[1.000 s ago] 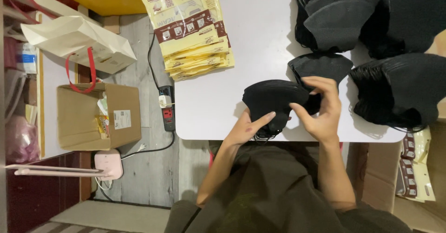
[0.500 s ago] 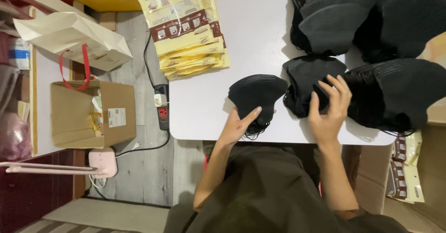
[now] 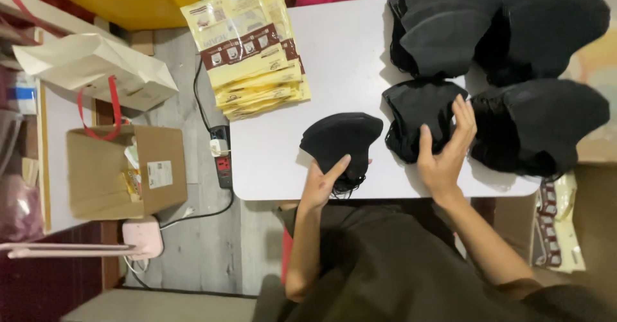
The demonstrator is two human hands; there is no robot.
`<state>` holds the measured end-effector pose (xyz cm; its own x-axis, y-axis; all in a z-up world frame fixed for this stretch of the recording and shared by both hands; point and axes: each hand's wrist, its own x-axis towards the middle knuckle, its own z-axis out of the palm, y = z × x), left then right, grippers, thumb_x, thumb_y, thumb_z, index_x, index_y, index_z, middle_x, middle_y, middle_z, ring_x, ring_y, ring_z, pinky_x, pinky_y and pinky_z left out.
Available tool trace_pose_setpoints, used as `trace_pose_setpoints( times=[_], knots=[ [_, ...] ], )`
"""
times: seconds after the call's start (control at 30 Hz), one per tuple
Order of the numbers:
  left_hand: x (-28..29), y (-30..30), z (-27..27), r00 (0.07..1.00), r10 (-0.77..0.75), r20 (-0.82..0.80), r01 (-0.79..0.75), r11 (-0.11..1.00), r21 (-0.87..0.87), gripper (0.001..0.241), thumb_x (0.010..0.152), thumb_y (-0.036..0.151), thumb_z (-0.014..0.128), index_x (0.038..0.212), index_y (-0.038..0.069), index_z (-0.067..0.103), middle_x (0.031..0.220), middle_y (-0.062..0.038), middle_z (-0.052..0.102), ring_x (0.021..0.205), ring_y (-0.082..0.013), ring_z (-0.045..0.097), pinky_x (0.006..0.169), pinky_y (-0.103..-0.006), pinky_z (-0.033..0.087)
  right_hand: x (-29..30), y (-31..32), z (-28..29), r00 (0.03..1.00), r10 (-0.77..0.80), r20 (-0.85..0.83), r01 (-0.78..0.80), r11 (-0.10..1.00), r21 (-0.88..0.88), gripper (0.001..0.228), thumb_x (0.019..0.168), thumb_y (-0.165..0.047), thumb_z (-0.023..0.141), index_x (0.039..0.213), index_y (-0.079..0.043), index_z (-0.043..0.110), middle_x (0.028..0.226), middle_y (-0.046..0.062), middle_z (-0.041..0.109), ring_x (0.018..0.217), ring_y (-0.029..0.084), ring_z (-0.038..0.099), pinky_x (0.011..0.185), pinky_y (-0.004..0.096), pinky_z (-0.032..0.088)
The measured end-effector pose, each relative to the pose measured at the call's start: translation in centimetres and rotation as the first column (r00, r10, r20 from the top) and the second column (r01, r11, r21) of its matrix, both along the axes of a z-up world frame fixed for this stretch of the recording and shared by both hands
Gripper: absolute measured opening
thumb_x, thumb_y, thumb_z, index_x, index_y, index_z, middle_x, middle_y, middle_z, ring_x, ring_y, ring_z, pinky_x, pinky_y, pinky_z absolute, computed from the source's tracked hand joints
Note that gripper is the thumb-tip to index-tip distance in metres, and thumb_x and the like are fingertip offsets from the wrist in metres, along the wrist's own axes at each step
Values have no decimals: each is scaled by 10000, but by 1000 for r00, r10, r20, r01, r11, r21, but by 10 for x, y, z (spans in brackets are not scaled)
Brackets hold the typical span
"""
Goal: Folding and stacking black fabric masks on a white work surface
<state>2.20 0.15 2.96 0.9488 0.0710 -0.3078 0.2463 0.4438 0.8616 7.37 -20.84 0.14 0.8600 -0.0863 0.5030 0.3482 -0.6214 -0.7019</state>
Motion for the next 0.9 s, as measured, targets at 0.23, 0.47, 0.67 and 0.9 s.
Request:
trace_pose_setpoints(
  times=[0.23, 0.47, 0.67, 0.9],
  knots=[
    [-10, 6, -15, 996, -27, 81, 26, 1000, 6, 392, 927, 136, 773, 1267, -36, 680, 1140, -171, 717, 1019, -184, 625, 881, -426, 575, 6, 4, -8, 994, -48, 94, 47, 999, 18, 506, 1052, 34, 620, 1498, 82, 387, 1483, 282, 427, 1404, 482, 400, 1179, 552, 294],
    [3, 25, -11, 988, -155, -13, 148, 963, -227, 434, 970, 123, 635, 1317, -117, 533, 1195, -267, 666, 1001, -393, 713, 932, -460, 604, 3, 16, 13, 997, -52, 64, 55, 997, -54, 350, 1095, -18, 548, 1416, 104, 485, 1454, 297, 507, 1375, 463, 465, 1169, 543, 366],
    [6, 20, -13, 991, -137, 8, 135, 964, -230, 427, 978, 136, 630, 1308, -121, 547, 1214, -252, 666, 1033, -391, 711, 952, -442, 595, 5, 13, 18, 999, -49, 17, 50, 996, -68, 373, 1053, 21, 582, 1409, 100, 501, 1449, 289, 511, 1348, 445, 476, 1148, 532, 384],
    [4, -3, 6, 1000, 7, 26, -7, 1000, 5, 349, 920, 173, 796, 1170, -44, 689, 1040, -169, 728, 972, -189, 658, 817, -424, 589, 8, -4, -7, 1000, -17, -15, 17, 1000, -7, 522, 999, 26, 730, 1463, 81, 497, 1544, 271, 414, 1455, 484, 333, 1180, 600, 265]
  ],
)
